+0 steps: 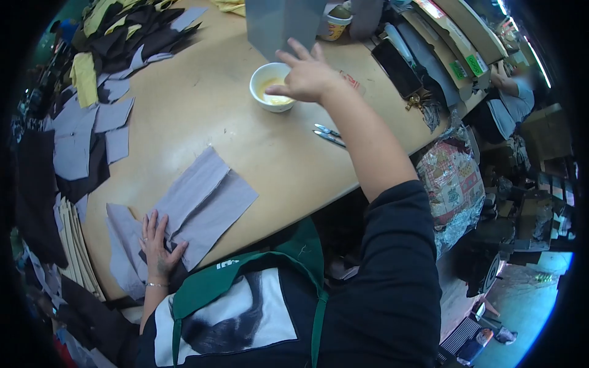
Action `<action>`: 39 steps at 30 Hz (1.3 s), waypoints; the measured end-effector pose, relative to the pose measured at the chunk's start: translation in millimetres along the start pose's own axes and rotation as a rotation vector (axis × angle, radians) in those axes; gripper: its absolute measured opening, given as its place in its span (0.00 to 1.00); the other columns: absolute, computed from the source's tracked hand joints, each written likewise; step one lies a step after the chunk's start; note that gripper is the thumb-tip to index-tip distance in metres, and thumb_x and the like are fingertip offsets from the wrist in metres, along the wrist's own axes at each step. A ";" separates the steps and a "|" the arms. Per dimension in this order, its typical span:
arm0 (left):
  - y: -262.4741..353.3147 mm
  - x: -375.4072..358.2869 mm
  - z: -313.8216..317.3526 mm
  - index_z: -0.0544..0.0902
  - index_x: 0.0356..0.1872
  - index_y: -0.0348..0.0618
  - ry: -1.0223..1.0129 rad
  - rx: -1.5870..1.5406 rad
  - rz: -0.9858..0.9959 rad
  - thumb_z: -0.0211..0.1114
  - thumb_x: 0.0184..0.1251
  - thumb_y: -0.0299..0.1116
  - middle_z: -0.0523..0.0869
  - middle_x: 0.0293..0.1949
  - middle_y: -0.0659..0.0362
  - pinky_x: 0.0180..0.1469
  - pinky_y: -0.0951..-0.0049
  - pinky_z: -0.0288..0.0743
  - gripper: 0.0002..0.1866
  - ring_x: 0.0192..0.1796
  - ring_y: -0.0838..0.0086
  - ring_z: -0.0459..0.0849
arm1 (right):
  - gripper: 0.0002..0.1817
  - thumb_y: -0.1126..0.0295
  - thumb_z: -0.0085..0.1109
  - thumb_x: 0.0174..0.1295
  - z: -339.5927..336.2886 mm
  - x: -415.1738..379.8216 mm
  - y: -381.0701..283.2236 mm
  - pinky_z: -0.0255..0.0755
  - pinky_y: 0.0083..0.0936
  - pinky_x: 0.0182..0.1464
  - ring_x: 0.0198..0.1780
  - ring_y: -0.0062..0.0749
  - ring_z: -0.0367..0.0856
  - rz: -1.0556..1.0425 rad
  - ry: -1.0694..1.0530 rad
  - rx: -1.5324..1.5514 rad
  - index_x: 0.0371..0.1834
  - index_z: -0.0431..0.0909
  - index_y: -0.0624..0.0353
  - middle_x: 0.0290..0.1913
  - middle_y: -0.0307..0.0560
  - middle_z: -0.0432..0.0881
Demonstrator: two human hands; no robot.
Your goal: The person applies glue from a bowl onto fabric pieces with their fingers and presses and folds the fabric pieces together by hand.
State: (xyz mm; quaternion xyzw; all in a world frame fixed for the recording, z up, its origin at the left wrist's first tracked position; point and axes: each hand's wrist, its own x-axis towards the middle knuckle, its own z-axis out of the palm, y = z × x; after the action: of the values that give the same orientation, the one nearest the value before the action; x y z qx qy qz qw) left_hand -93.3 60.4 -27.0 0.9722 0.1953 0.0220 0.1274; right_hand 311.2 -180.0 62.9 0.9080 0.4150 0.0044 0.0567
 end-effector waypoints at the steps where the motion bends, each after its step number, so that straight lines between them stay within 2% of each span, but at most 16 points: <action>1: 0.9 0.7 -1.0 0.72 0.61 0.53 -0.008 -0.014 0.002 0.70 0.42 0.56 0.62 0.69 0.56 0.61 0.33 0.45 0.41 0.72 0.54 0.52 | 0.33 0.36 0.45 0.58 -4.9 -2.1 -2.7 0.35 0.58 0.69 0.75 0.43 0.39 -0.018 0.010 -0.071 0.28 0.86 0.55 0.72 0.40 0.55; 4: -0.9 2.6 -2.3 0.70 0.62 0.54 -0.029 -0.081 -0.027 0.69 0.43 0.57 0.61 0.69 0.57 0.61 0.30 0.44 0.41 0.72 0.54 0.52 | 0.27 0.39 0.53 0.55 -26.8 -13.5 2.6 0.39 0.65 0.65 0.75 0.41 0.40 0.096 0.271 -0.194 0.33 0.83 0.53 0.71 0.39 0.55; 5: 8.1 6.4 -10.1 0.69 0.63 0.51 -0.111 -0.030 -0.103 0.69 0.45 0.57 0.62 0.68 0.56 0.61 0.30 0.44 0.42 0.72 0.55 0.52 | 0.26 0.39 0.53 0.55 -24.8 -17.7 9.8 0.42 0.67 0.64 0.75 0.41 0.39 0.047 0.438 -0.289 0.37 0.82 0.52 0.72 0.38 0.54; 7: 22.7 10.1 -16.5 0.68 0.63 0.48 -0.027 0.049 -0.118 0.68 0.47 0.57 0.63 0.67 0.56 0.61 0.31 0.47 0.41 0.71 0.55 0.53 | 0.30 0.39 0.57 0.53 -29.2 -31.8 14.6 0.43 0.68 0.62 0.74 0.44 0.41 0.040 0.546 -0.301 0.51 0.78 0.48 0.72 0.35 0.54; 8: 30.1 14.5 -18.0 0.68 0.63 0.47 0.017 0.084 -0.113 0.67 0.48 0.57 0.64 0.67 0.56 0.61 0.31 0.48 0.41 0.71 0.55 0.54 | 0.31 0.40 0.59 0.52 -29.2 -39.6 12.2 0.45 0.62 0.65 0.73 0.46 0.44 0.041 0.605 -0.304 0.54 0.77 0.48 0.71 0.40 0.56; 10: 46.4 25.1 -23.5 0.67 0.64 0.46 0.027 0.046 0.072 0.66 0.51 0.57 0.63 0.67 0.56 0.61 0.33 0.50 0.41 0.71 0.55 0.55 | 0.28 0.49 0.62 0.55 -26.5 -57.4 -1.2 0.50 0.49 0.67 0.70 0.47 0.54 -0.049 0.790 -0.054 0.54 0.75 0.53 0.67 0.48 0.63; 13: 70.1 49.2 -10.6 0.65 0.64 0.46 -0.044 -0.006 0.262 0.64 0.52 0.57 0.62 0.68 0.56 0.61 0.33 0.52 0.41 0.71 0.56 0.55 | 0.17 0.65 0.66 0.53 -21.0 -91.6 -46.2 0.57 0.36 0.64 0.62 0.43 0.67 -0.084 0.740 0.714 0.44 0.75 0.58 0.56 0.51 0.74; 15: 81.8 67.9 -2.8 0.65 0.65 0.46 -0.123 0.005 0.277 0.64 0.51 0.59 0.62 0.68 0.57 0.60 0.31 0.52 0.42 0.71 0.56 0.55 | 0.16 0.72 0.66 0.51 11.0 -112.8 -80.5 0.62 0.30 0.60 0.53 0.37 0.74 0.000 0.630 1.083 0.43 0.74 0.59 0.47 0.46 0.78; 16: 86.6 77.4 -0.5 0.64 0.65 0.47 -0.163 0.029 0.245 0.64 0.50 0.60 0.62 0.68 0.58 0.61 0.31 0.51 0.43 0.71 0.56 0.55 | 0.15 0.72 0.65 0.52 21.5 -122.3 -101.8 0.62 0.29 0.59 0.51 0.34 0.74 0.031 0.521 1.245 0.42 0.75 0.59 0.46 0.45 0.78; 18: 89.5 87.9 -0.2 0.64 0.65 0.48 -0.197 0.075 0.199 0.64 0.47 0.63 0.61 0.69 0.60 0.61 0.29 0.50 0.46 0.71 0.55 0.54 | 0.13 0.73 0.64 0.51 41.3 -129.7 -135.0 0.63 0.28 0.57 0.50 0.33 0.74 -0.020 0.359 1.295 0.40 0.75 0.58 0.44 0.44 0.79; 20: 89.5 91.7 -4.2 0.64 0.66 0.50 -0.183 0.119 0.169 0.64 0.43 0.67 0.60 0.69 0.62 0.61 0.28 0.48 0.49 0.72 0.55 0.53 | 0.14 0.72 0.64 0.48 51.4 -131.0 -156.6 0.63 0.29 0.57 0.52 0.38 0.71 -0.053 0.274 1.129 0.41 0.78 0.58 0.45 0.46 0.77; 23: 87.1 91.4 -0.6 0.63 0.66 0.52 -0.179 0.075 0.153 0.65 0.38 0.70 0.58 0.70 0.64 0.61 0.26 0.46 0.52 0.72 0.54 0.51 | 0.18 0.70 0.65 0.46 66.3 -126.1 -177.2 0.61 0.34 0.59 0.57 0.44 0.65 0.029 0.233 0.978 0.43 0.80 0.57 0.51 0.48 0.74; 32: 84.0 92.0 3.8 0.63 0.67 0.53 -0.174 0.052 0.155 0.65 0.39 0.69 0.57 0.71 0.64 0.60 0.26 0.47 0.52 0.73 0.54 0.50 | 0.30 0.63 0.64 0.41 72.0 -114.6 -189.0 0.51 0.55 0.63 0.67 0.55 0.49 0.133 0.070 0.679 0.53 0.77 0.56 0.65 0.54 0.58; 35: 82.2 92.2 5.4 0.62 0.67 0.54 -0.180 0.041 0.157 0.66 0.38 0.69 0.57 0.71 0.64 0.61 0.26 0.47 0.52 0.73 0.54 0.49 | 0.33 0.62 0.63 0.42 77.6 -111.6 -195.2 0.43 0.66 0.64 0.72 0.62 0.36 0.129 0.075 0.605 0.58 0.73 0.56 0.72 0.57 0.47; 38: 79.4 92.2 1.1 0.62 0.67 0.53 -0.226 -0.004 0.157 0.66 0.37 0.69 0.55 0.71 0.64 0.61 0.26 0.47 0.53 0.73 0.54 0.48 | 0.34 0.61 0.60 0.44 74.0 -110.7 -200.1 0.35 0.72 0.62 0.73 0.66 0.23 0.216 0.024 0.602 0.60 0.71 0.56 0.74 0.59 0.38; 39: 79.2 92.7 -0.1 0.61 0.67 0.53 -0.235 0.000 0.157 0.66 0.37 0.69 0.55 0.72 0.64 0.61 0.27 0.47 0.53 0.73 0.54 0.48 | 0.34 0.61 0.60 0.44 75.2 -110.1 -200.5 0.35 0.74 0.62 0.73 0.66 0.23 0.212 0.030 0.598 0.60 0.71 0.56 0.74 0.58 0.37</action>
State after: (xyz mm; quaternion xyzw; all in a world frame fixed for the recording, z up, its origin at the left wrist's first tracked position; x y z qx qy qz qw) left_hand 21.9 25.5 -7.3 0.9804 0.1023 -0.0824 0.1471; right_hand 92.1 -140.4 -28.9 0.9224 0.3019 -0.0986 -0.2197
